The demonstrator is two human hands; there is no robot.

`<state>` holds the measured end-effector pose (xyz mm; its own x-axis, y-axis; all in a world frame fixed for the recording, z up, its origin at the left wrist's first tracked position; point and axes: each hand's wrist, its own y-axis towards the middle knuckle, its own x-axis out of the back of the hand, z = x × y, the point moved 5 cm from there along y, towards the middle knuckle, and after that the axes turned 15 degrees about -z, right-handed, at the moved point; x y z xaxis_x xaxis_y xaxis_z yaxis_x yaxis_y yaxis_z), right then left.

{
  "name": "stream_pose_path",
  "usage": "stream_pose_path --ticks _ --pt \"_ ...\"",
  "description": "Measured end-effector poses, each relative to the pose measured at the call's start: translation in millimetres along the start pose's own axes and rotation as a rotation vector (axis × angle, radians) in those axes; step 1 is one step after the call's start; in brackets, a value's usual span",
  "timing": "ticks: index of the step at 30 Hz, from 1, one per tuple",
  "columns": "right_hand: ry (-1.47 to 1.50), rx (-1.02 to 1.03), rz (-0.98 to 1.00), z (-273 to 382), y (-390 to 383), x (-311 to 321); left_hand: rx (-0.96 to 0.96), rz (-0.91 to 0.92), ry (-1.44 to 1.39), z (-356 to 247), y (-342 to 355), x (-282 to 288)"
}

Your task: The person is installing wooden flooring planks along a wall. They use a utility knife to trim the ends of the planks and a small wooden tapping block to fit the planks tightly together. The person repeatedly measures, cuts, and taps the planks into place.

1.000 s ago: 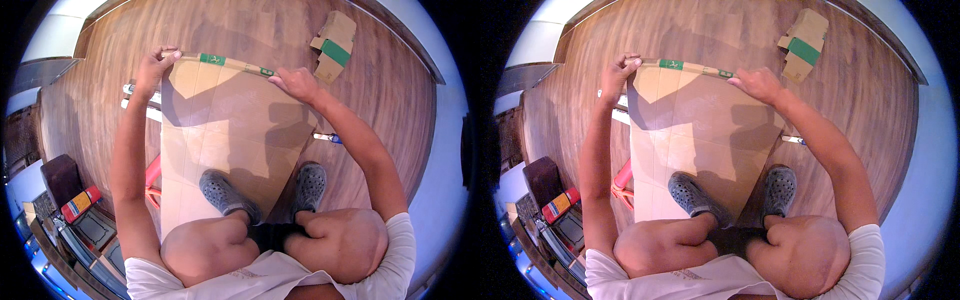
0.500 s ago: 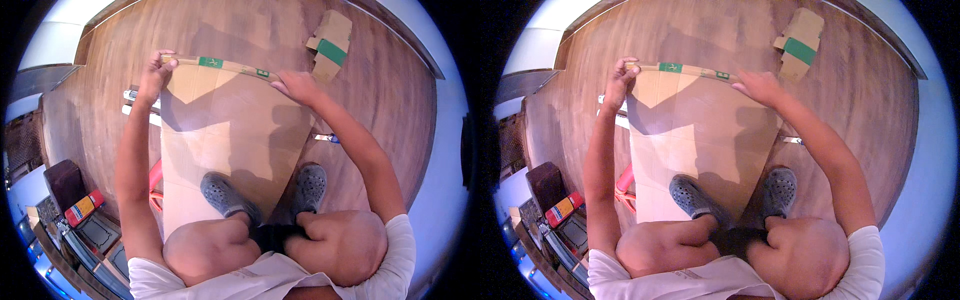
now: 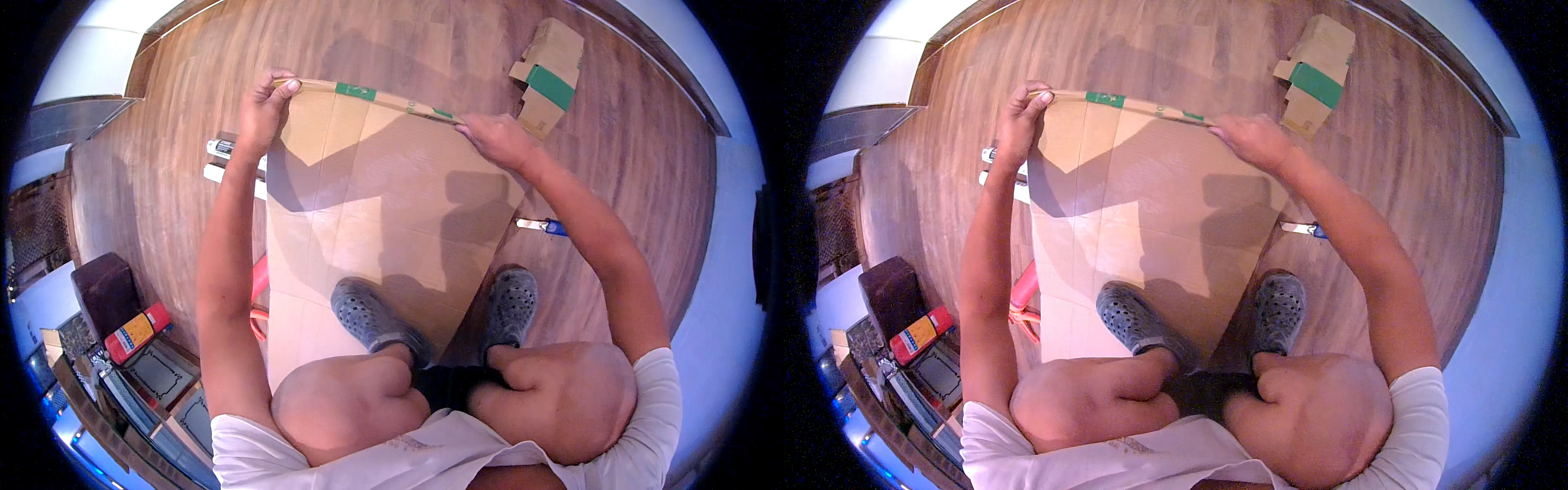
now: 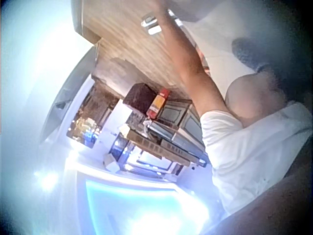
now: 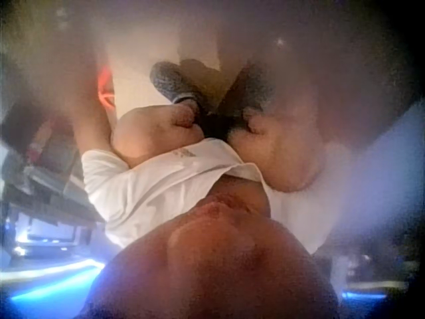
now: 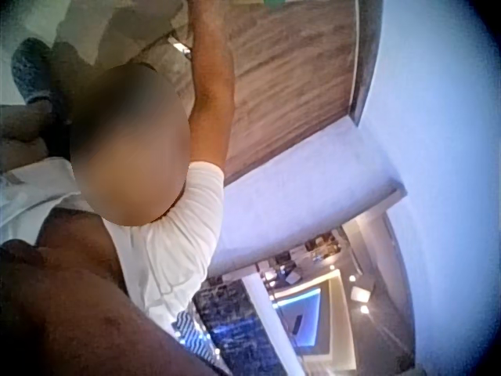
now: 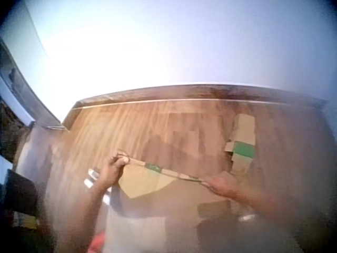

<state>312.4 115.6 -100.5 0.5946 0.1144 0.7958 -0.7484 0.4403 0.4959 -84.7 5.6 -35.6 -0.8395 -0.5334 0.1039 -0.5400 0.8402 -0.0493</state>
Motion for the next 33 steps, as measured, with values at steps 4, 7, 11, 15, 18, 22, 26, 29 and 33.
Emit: stream_pose_path --ticks 4,7,11,15,18,22,26,29,33 --pt "0.011 0.02 -0.015 3 -1 2 0.114 0.021 0.076 -17 -13 -4" --pt "-0.049 0.018 -0.008 5 -1 0 0.144 -0.01 0.069 -23 -18 -8" --pt "-0.094 0.027 -0.065 9 -4 4 0.175 0.042 0.114 -16 -16 -5" --pt "-0.071 -0.191 0.094 6 -9 13 0.206 0.047 0.066 -4 -8 -2" --pt "-0.08 -0.258 -0.014 4 -34 51 0.074 -0.164 0.042 -8 -17 -10" --pt "-0.179 -0.379 -0.023 -11 -158 113 -0.023 -0.165 0.308 1 -7 -4" --pt "-0.261 -0.531 0.23 20 -256 139 -0.041 -0.152 0.479 -1 -4 -5" --pt "-0.231 -0.546 0.334 29 -281 130 -0.095 -0.129 0.533 -6 -6 1" --pt "-0.094 -0.76 0.247 23 -314 143 -0.002 -0.075 0.367 1 -14 11"
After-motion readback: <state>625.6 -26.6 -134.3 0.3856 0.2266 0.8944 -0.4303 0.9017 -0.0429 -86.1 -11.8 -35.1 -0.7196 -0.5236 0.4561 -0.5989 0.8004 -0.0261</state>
